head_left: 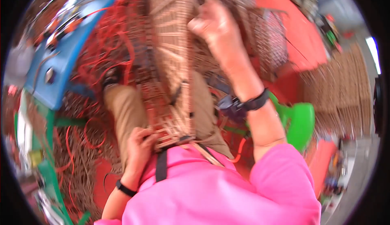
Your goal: Weave and secure strips of material onto a furniture frame using a nail gun and cutting tools.
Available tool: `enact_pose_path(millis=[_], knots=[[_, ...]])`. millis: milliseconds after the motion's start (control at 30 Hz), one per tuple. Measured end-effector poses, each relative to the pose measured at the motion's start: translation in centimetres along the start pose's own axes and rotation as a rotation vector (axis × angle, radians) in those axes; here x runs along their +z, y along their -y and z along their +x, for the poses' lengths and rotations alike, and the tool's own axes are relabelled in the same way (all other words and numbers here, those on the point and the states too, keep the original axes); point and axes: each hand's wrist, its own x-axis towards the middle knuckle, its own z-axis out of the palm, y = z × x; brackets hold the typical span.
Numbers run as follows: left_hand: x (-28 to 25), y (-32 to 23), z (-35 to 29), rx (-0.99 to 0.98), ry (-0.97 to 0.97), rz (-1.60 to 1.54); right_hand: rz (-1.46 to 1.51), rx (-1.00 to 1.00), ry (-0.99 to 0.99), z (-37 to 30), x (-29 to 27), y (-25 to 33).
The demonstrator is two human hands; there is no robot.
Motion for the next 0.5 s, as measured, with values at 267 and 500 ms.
enact_pose_path(millis=[267,500], knots=[[0.2,-1.8,0.3,0.007,0.069,0.171,-0.379,0.683,-0.213,-28.0,-12.2,-10.1],[0.3,-1.5,0.1,0.008,0.051,0.165,-0.543,0.818,-0.886,-40.2,-27.0,-17.1]])
